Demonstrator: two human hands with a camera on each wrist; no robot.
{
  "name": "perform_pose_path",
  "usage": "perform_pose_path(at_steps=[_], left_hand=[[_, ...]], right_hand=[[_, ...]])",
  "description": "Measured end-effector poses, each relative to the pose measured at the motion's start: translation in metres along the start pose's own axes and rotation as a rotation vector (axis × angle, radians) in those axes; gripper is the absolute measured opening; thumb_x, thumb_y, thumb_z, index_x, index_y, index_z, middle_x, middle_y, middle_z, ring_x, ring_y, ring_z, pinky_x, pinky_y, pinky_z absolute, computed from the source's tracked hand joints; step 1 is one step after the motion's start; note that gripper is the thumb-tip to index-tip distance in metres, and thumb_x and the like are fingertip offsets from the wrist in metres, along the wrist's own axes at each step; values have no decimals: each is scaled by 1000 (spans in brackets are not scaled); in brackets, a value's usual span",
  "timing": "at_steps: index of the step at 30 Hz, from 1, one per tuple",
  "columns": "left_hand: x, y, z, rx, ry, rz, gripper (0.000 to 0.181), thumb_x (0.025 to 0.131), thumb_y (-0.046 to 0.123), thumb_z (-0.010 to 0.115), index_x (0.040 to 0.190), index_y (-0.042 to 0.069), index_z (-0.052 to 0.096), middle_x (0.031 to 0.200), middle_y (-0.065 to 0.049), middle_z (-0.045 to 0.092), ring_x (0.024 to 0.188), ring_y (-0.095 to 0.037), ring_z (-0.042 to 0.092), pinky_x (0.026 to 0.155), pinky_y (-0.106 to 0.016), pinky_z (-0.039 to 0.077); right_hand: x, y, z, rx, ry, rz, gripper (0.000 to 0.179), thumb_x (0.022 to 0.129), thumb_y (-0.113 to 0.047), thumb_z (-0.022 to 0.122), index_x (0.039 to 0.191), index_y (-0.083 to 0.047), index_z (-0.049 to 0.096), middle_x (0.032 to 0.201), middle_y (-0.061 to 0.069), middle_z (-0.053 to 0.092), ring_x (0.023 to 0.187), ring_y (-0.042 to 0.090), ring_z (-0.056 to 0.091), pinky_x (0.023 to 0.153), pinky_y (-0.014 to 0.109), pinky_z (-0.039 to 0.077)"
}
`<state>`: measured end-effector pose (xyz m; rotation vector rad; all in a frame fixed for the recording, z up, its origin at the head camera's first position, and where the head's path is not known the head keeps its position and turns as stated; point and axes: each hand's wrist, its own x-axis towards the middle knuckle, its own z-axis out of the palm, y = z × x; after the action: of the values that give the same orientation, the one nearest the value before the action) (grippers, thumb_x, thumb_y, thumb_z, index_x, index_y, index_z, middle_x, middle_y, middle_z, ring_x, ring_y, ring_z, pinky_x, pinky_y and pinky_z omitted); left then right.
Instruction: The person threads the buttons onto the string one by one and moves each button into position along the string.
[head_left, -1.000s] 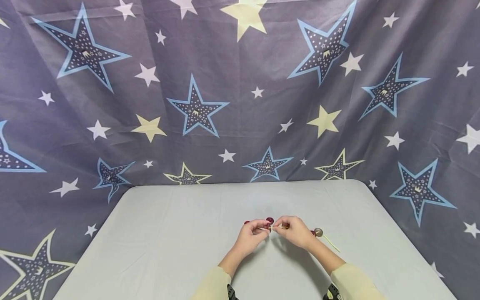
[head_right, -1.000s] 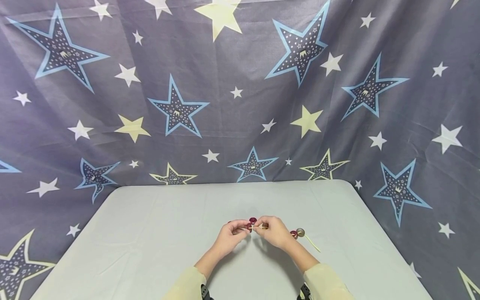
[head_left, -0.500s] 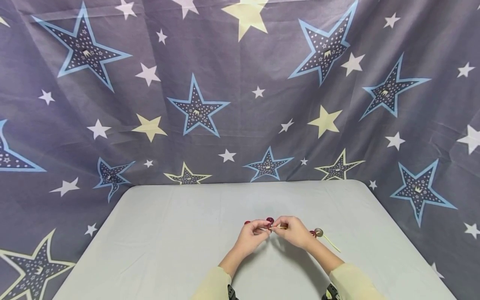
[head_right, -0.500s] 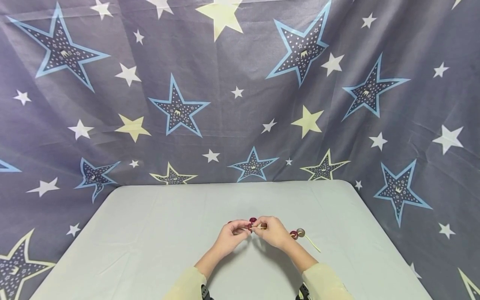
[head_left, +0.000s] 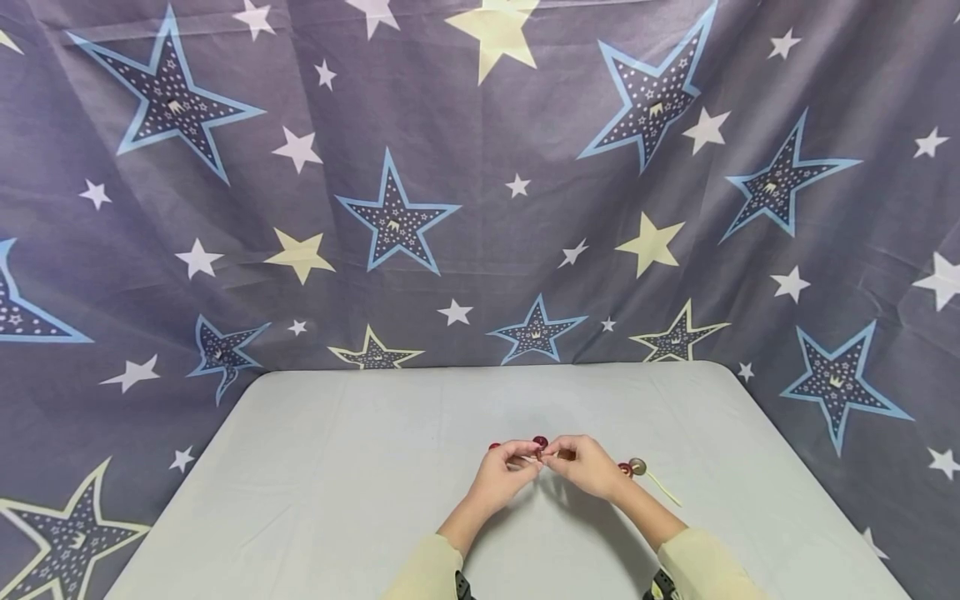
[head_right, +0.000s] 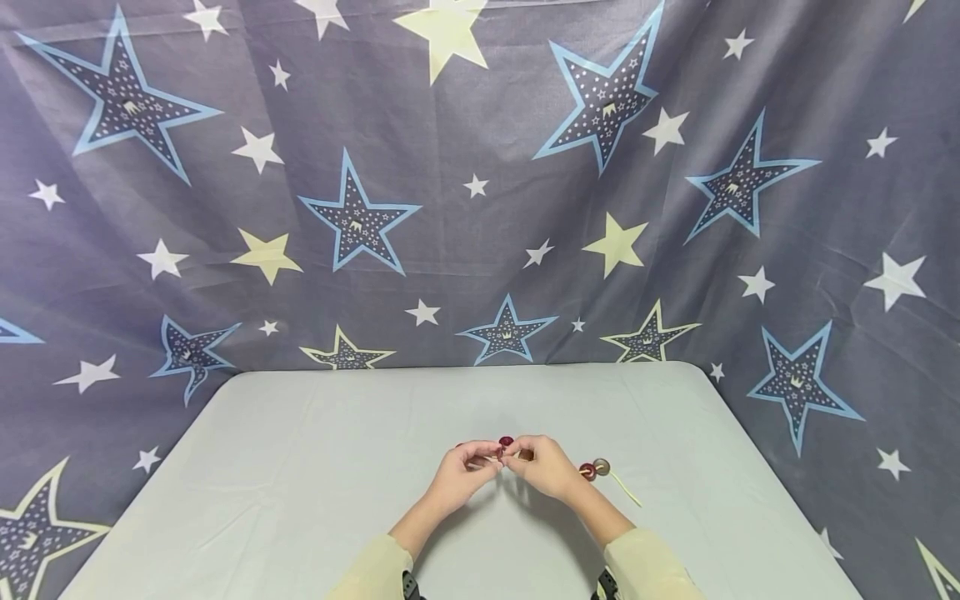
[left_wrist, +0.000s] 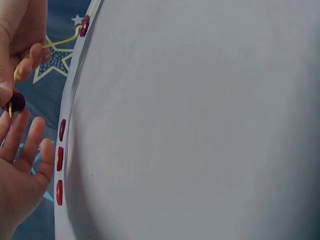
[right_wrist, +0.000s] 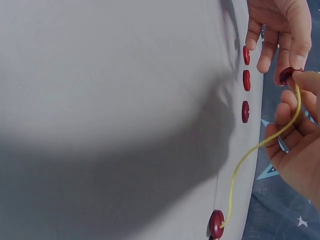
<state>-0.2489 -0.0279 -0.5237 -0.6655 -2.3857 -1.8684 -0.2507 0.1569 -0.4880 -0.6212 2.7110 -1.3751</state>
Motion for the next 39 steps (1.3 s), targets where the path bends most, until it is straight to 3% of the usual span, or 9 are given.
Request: perform_pose_path(at_steps=[3,10,16,21,27,33,39], left_hand=[[0,-1,0,7,11,35,30,85,18,65,107,-4,64,97,-10,68,79,-7,61,68,-21,51],[1,1,1,43,15,-53,27,83,15,68,107,1,66,102,-11,68,81,-11,61,75,-25,51],[1,4,0,60,11,-73,27,83,18,69,107,5,67,104,-9,68,82,-9,60,71,-21,50],[1,4,0,66,49,-81,26,83,21,71,105,6,68,101,-9,69,82,-10,60,68,-19,48],[2,3,-1,43,107,-120,23,81,22,73,97,6,70,96,-6,70,84,-13,60,68,-19,44],[2,2,0,-5,121,-100,13,80,20,73,89,9,71,93,-7,70,81,-9,59,70,-21,46],[3,0,1,22,121,-85,11,82,19,72,88,10,71,90,-7,70,78,-4,57,72,-22,47]], right_hand=[[0,-1,-1,28,-12,13,14,88,-19,63,89,-8,71,73,3,64,61,2,48,56,18,42],[-1,-4,0,96,-44,89,24,90,-26,61,90,-4,70,71,14,64,57,10,51,51,21,43],[0,-1,1,110,-48,97,22,90,-23,61,88,-3,70,72,18,64,57,10,51,50,20,44],[0,1,0,128,-46,81,22,90,-19,60,92,0,69,74,23,64,54,9,50,50,20,43],[-3,-14,-3,140,-33,76,21,91,-11,57,93,7,67,70,20,63,51,7,47,47,19,41],[-9,-39,-10,158,-43,83,20,91,-6,56,93,11,66,67,7,62,51,6,46,48,18,40],[-11,-39,-11,163,-45,82,21,91,-7,56,95,11,66,67,6,62,51,5,47,48,18,41]])
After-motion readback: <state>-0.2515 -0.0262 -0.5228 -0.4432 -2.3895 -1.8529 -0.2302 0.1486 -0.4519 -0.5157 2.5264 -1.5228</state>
